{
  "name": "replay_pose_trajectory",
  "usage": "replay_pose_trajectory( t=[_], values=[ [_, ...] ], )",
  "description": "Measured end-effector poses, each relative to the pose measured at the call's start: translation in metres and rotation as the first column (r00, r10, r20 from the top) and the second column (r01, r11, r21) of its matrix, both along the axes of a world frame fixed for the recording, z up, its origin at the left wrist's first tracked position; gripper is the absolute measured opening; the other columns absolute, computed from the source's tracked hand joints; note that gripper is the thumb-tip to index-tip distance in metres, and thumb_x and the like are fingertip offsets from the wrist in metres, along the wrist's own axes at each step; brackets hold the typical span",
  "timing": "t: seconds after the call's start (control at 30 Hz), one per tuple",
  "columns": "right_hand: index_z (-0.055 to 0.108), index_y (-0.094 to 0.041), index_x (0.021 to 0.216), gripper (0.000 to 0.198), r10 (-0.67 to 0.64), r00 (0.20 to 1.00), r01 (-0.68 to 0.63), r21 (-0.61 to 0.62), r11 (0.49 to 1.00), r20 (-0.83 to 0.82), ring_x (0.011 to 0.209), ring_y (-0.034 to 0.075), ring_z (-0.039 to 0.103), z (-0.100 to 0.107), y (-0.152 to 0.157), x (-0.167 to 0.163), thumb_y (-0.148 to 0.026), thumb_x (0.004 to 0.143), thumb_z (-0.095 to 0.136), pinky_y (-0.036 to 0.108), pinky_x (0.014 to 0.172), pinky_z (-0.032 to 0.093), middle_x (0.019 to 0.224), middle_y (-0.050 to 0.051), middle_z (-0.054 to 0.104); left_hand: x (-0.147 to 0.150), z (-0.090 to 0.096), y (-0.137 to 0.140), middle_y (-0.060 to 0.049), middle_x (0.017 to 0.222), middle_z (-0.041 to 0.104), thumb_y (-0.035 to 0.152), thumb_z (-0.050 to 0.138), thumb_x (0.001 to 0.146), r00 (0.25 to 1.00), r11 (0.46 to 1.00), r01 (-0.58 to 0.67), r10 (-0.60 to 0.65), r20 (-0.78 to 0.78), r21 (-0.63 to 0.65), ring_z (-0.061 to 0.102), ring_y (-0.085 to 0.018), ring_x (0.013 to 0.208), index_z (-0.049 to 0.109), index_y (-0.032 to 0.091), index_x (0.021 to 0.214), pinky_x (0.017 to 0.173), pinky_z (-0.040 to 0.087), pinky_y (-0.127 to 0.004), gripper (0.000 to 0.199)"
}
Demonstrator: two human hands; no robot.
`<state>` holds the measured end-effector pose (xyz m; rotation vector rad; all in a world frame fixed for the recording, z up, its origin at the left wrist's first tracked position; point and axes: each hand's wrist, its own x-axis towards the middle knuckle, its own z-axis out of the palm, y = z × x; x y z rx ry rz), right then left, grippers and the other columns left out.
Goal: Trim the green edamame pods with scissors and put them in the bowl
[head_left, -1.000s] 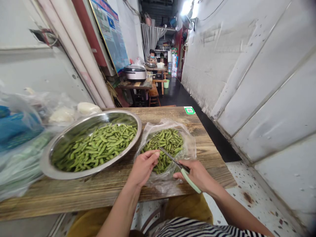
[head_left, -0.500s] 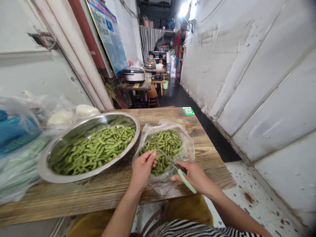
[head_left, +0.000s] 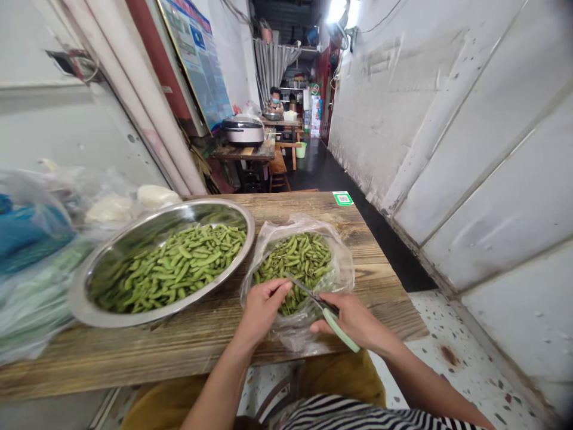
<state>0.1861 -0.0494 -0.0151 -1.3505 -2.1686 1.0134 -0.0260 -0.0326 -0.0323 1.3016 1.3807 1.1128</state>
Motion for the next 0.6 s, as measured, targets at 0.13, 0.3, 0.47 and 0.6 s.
replay_pose_trajectory(
  t=[0.13,0.3,0.47,0.6],
  values=[
    [0.064,-0.016,0.072,0.036,-0.024,0.999,0.022,-0.048,0.999,-0.024,0.055,0.011,0.043,-0.009,0.001,-0.002,-0.052,0.077,0.063,0.020,0.051,0.029,0.057,-0.004,0.049,0.000,0.003,0.000,-0.001,0.062,0.062,0.047,0.064,0.071,0.994,0.994,0.098,-0.095,0.053,-0.056,0.051,-0.013,0.055,0.070,0.014,0.076,0.053,0.039,-0.024,0.034],
    [0.065,-0.015,0.076,0.035,-0.103,0.993,0.102,-0.023,0.994,-0.049,0.058,0.013,0.048,-0.014,0.005,0.001,-0.050,0.078,0.064,0.021,0.055,0.034,0.062,-0.002,0.057,0.000,0.007,0.002,-0.004,0.078,0.064,0.047,0.064,0.067,0.971,0.991,0.007,0.026,0.239,-0.136,0.060,-0.015,0.066,0.061,0.015,0.084,0.056,0.043,-0.024,0.037],
    [0.067,-0.015,0.080,0.035,-0.166,0.986,0.166,-0.001,0.986,-0.020,0.059,0.014,0.051,-0.011,0.007,0.007,-0.050,0.078,0.064,0.021,0.056,0.037,0.064,-0.001,0.061,-0.003,-0.002,0.011,0.003,0.059,0.054,0.041,0.061,0.069,0.985,0.985,-0.164,0.167,0.045,-0.059,0.054,-0.015,0.056,0.064,0.019,0.087,0.056,0.041,-0.026,0.029],
    [0.068,-0.016,0.081,0.034,-0.140,0.990,0.140,0.001,0.990,-0.002,0.060,0.015,0.054,-0.011,0.006,0.007,-0.049,0.079,0.062,0.022,0.056,0.038,0.066,0.000,0.063,0.004,-0.012,0.019,-0.006,0.068,0.063,0.034,0.060,0.075,0.810,0.988,-0.047,0.124,-0.574,0.147,0.058,-0.021,0.067,0.070,0.020,0.072,0.066,0.039,-0.030,0.018]
  ],
)
